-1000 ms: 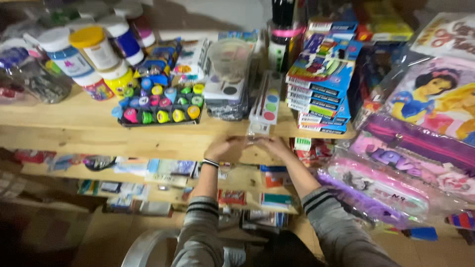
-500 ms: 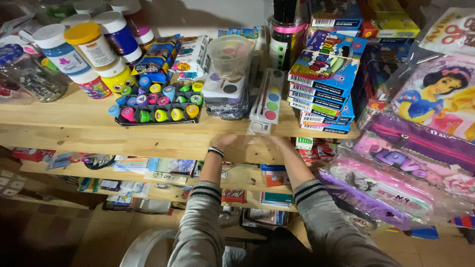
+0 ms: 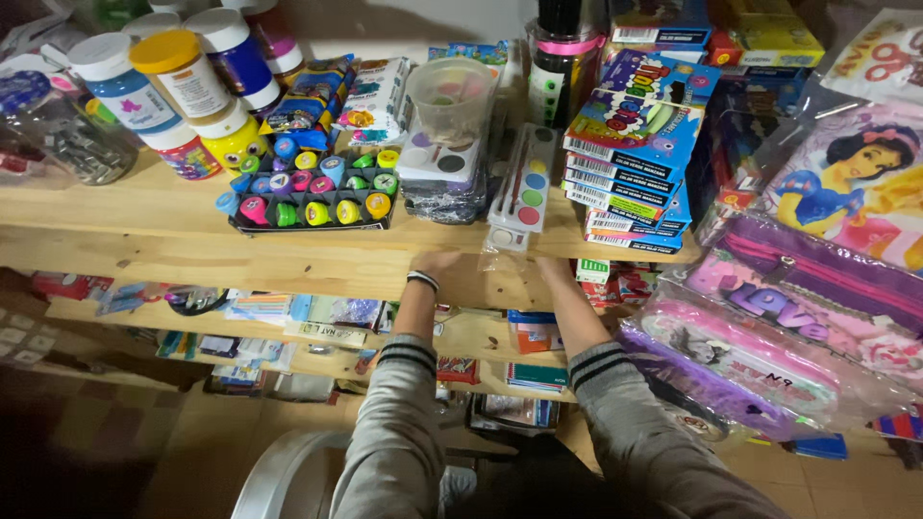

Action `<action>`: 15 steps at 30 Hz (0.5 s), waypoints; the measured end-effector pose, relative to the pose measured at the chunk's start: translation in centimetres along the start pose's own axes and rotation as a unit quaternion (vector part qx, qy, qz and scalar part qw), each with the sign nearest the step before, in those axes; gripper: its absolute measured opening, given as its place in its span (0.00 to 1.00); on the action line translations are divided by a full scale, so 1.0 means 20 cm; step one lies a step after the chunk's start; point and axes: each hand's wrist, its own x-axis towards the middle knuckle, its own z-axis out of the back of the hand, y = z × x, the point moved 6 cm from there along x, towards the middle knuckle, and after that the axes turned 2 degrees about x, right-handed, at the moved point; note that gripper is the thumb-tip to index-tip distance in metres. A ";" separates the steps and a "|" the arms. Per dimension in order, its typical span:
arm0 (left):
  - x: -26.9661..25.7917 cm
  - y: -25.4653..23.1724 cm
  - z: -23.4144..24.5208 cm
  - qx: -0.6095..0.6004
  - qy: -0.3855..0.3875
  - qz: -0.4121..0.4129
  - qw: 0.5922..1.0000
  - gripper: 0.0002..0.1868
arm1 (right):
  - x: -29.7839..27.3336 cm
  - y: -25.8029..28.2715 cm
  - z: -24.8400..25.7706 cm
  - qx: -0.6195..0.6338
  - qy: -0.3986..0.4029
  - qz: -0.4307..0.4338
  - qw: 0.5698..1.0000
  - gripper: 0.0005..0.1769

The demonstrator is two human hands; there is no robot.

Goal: The person takes a pack of markers from a shelf, carries it while moving a small step ladder, writes in a notebook, and then returns the markers to the shelf.

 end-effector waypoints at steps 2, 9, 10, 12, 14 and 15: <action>0.04 -0.02 -0.03 0.180 -0.018 -0.029 0.983 0.56 | -0.02 -0.02 -0.01 -0.001 0.000 -0.007 1.000 0.31; -0.73 -0.25 -0.03 -0.273 0.042 -0.410 0.869 0.25 | -0.01 -0.37 -0.33 -0.023 0.057 -0.018 0.998 0.34; -0.77 -0.18 -0.08 -0.311 0.019 -0.385 0.869 0.20 | -0.14 -0.30 -0.36 -0.032 0.080 0.024 0.996 0.22; -0.95 -0.03 -0.10 -0.353 -0.029 -0.347 0.868 0.17 | -0.45 -0.16 -0.47 -0.041 0.130 0.074 0.988 0.14; -1.22 0.16 -0.06 -0.264 -0.140 -0.225 0.927 0.16 | -0.83 0.07 -0.58 0.089 0.176 0.229 0.953 0.09; -1.37 0.23 0.01 -0.268 -0.165 -0.206 0.926 0.16 | -0.96 0.19 -0.62 0.091 0.207 0.234 0.946 0.09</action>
